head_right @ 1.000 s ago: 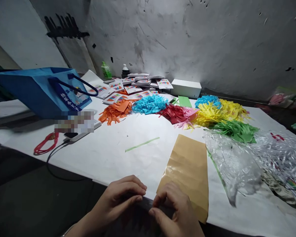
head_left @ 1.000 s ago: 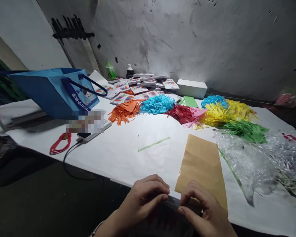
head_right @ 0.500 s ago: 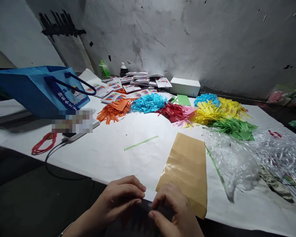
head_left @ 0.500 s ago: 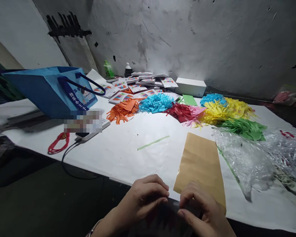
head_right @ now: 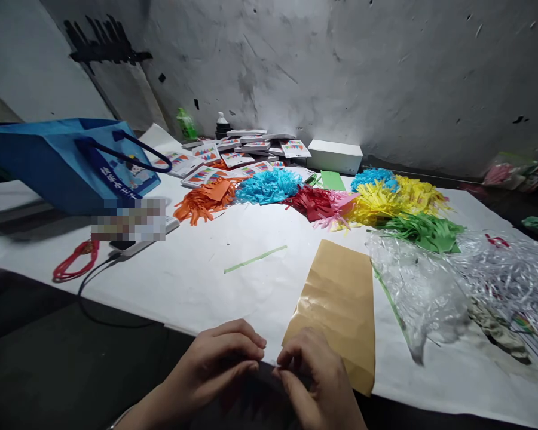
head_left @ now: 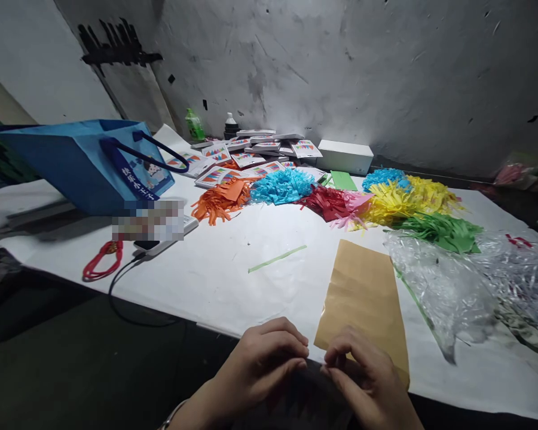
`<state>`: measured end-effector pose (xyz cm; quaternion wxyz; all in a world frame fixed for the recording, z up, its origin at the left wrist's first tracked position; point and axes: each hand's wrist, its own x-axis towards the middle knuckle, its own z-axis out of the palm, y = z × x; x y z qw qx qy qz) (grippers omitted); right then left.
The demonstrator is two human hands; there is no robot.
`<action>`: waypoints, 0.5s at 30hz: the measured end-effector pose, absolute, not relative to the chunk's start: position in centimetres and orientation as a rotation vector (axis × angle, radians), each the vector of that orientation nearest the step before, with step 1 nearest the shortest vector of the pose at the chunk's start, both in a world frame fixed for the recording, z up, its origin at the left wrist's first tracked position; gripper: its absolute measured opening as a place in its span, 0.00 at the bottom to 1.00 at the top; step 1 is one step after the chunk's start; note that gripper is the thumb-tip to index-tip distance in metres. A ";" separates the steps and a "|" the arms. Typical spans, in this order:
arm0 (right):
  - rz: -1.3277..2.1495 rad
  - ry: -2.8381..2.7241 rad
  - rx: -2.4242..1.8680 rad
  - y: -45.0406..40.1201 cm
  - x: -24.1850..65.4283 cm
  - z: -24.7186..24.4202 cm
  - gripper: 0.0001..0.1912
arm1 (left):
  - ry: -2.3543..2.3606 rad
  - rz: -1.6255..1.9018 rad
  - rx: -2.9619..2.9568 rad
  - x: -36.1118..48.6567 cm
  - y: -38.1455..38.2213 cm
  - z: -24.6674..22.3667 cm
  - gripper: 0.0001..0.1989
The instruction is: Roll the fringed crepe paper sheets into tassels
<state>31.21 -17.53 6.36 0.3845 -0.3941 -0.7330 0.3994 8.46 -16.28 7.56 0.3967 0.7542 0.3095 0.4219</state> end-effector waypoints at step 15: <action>0.274 -2.053 -0.693 -18.1 31.7 6.3 0.09 | 0.816 1.054 1.858 9.0 -16.0 7.6 0.04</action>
